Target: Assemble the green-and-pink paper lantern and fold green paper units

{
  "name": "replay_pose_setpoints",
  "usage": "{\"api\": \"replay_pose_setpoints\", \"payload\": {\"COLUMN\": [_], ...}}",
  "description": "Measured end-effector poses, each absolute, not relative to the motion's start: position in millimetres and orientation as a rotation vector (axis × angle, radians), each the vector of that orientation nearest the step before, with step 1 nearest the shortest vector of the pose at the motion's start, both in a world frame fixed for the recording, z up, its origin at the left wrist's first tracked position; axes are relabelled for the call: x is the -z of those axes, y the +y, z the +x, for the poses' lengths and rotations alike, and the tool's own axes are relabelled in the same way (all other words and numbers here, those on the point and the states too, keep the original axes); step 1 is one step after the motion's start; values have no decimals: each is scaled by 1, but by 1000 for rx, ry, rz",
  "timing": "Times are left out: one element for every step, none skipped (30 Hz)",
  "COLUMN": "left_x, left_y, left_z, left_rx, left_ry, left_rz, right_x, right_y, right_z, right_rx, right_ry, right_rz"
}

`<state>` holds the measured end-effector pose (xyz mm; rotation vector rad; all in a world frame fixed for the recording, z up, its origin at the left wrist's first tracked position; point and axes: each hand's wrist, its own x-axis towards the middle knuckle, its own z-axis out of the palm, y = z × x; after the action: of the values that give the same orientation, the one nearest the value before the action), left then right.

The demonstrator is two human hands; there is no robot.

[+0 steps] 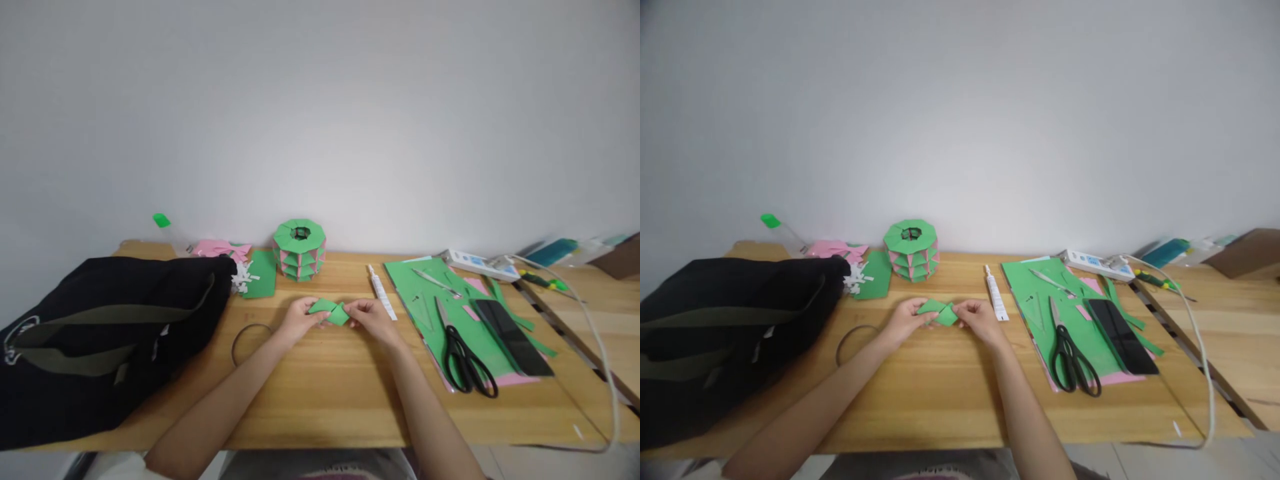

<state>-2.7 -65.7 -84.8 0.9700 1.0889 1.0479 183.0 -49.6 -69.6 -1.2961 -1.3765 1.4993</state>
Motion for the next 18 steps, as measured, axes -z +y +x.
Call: {"api": "replay_pose_setpoints", "payload": {"left_x": [84, 83, 83, 82, 81, 80, 79, 79, 78, 77, 77, 76, 77, 77, 77, 78, 79, 79], "left_y": [-66, -66, -66, -66, -66, -66, -66, -65, -65, -64, -64, -64, -63, -63, -63, -63, -63, -63], "left_z": [-3, -3, -3, -3, -4, -4, -5, -6, -7, -7, -8, -9, -10, -10, -10, -11, -11, -11], "left_rx": [-1053, -1061, -1070, -1080, -1090, -1097, -1100, -1099, -1097, -1093, -1091, -1089, -1089, -1091, -1093, -1099, -1106, -1114], "left_ry": [1090, 1093, 1098, 1105, 1112, 1119, 1126, 1131, 1137, 1142, 1149, 1156, 1165, 1175, 1185, 1194, 1202, 1208], "left_rz": [982, 992, 1001, 1009, 1015, 1020, 1024, 1026, 1026, 1023, 1017, 1009, 999, 987, 973, 956, 938, 919], "right_x": [69, 69, 69, 70, 70, 70, 70, 70, 69, 69, 68, 68, 68, 68, 69, 70, 71, 72], "right_y": [-50, -50, -50, -51, -51, -51, -51, -51, -52, -52, -52, -52, -52, -52, -52, -52, -52, -52], "right_z": [183, 183, 183, 183, 182, 182, 182, 181, 181, 180, 180, 180, 179, 179, 178, 177, 176, 175], "right_rx": [-1500, -1504, -1510, -1516, -1522, -1528, -1534, -1541, -1548, -1556, -1565, -1573, -1582, -1590, -1596, -1600, -1602, -1603], "right_ry": [-1388, -1398, -1405, -1409, -1408, -1405, -1398, -1388, -1377, -1363, -1347, -1330, -1312, -1294, -1276, -1259, -1244, -1230], "right_rz": [-1285, -1275, -1265, -1257, -1250, -1246, -1245, -1244, -1244, -1245, -1245, -1246, -1247, -1248, -1250, -1251, -1253, -1254]}}
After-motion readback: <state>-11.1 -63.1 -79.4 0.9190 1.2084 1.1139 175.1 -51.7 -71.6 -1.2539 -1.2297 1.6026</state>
